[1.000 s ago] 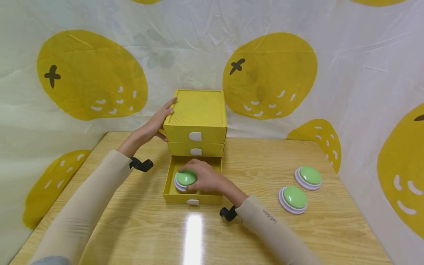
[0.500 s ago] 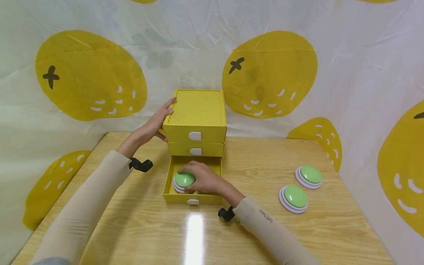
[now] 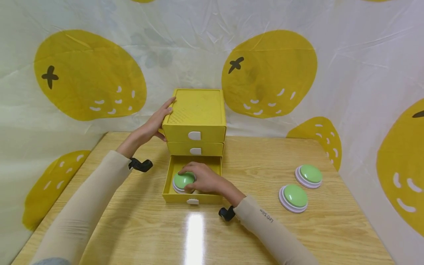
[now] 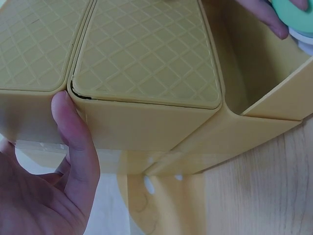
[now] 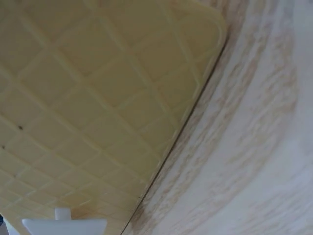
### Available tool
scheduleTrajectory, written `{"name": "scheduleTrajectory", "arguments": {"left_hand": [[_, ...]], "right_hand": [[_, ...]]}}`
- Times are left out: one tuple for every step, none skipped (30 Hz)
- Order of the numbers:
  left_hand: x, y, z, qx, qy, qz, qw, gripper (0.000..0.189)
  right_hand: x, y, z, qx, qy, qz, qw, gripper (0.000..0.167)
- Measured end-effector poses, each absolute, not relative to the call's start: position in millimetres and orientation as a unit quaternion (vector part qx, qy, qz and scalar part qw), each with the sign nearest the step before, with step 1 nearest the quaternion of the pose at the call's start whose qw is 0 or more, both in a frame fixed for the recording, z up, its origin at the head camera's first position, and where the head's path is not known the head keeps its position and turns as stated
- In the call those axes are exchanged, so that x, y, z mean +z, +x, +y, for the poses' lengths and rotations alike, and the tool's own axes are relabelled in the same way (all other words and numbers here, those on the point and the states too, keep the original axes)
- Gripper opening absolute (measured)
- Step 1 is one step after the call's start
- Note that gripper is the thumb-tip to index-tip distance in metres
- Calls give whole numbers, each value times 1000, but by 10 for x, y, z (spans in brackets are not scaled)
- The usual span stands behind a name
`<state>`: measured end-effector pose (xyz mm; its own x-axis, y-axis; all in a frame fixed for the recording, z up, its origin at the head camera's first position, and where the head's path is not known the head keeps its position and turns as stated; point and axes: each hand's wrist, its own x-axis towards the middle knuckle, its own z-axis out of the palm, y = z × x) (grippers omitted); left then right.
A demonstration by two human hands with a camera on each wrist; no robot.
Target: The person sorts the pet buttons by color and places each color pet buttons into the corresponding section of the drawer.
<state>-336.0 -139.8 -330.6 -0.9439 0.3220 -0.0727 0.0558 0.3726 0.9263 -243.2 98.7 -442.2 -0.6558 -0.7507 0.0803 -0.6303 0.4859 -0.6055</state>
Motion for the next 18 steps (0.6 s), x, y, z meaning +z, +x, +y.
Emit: {"name": "scheduleTrajectory", "arguments": {"left_hand": [[-3278, -3337, -1393, 549, 115, 819, 124, 57], [-3250, -3313, -1387, 549, 114, 818, 126, 57], [-3219, -3288, -1382, 550, 114, 818, 128, 58], [-3192, -3264, -1378, 550, 113, 817, 130, 58], [-3168, -3241, -1375, 551, 113, 816, 133, 59], [-3149, -3224, -1374, 552, 113, 815, 135, 59], [-3139, -3213, -1374, 552, 113, 814, 137, 59], [-3135, -3208, -1375, 553, 112, 814, 139, 60], [-3140, -3211, -1377, 555, 113, 813, 140, 60], [-3154, -3222, -1381, 556, 113, 811, 140, 60], [-3173, -3239, -1385, 557, 114, 811, 140, 59], [-3198, -3260, -1390, 558, 115, 810, 139, 59], [-3224, -3282, -1395, 559, 116, 810, 137, 59], [-3251, -3305, -1399, 559, 117, 810, 134, 58], [-3278, -3325, -1402, 559, 118, 810, 130, 58], [-3301, -3343, -1405, 558, 119, 812, 126, 57], [-3321, -3356, -1406, 557, 120, 813, 123, 57], [-3338, -3365, -1406, 556, 120, 814, 120, 56]], "right_hand": [[-4416, -2431, 988, -308, -403, 856, 101, 53], [-4411, -2430, 990, -308, -403, 856, 104, 53], [-4404, -2430, 993, -307, -404, 855, 106, 53], [-4397, -2429, 997, -307, -407, 854, 108, 53], [-4390, -2429, 1005, -308, -409, 852, 109, 53], [-4379, -2429, 1015, -309, -411, 851, 112, 53], [-4371, -2431, 1029, -309, -414, 849, 109, 53], [-4359, -2432, 1048, -310, -418, 848, 105, 52], [-4343, -2431, 1073, -312, -420, 846, 99, 52], [-4325, -2430, 1103, -316, -421, 845, 94, 51], [-4300, -2428, 1140, -323, -420, 843, 90, 50], [-4274, -2427, 1181, -329, -419, 842, 85, 50], [-4247, -2425, 1228, -335, -417, 841, 81, 49], [-4215, -2419, 1282, -342, -414, 840, 78, 49], [-4184, -2415, 1339, -347, -413, 839, 74, 48], [-4155, -2410, 1400, -353, -409, 838, 71, 47], [-4125, -2404, 1467, -358, -407, 838, 67, 46], [-4098, -2396, 1537, -361, -405, 838, 61, 46]]}}
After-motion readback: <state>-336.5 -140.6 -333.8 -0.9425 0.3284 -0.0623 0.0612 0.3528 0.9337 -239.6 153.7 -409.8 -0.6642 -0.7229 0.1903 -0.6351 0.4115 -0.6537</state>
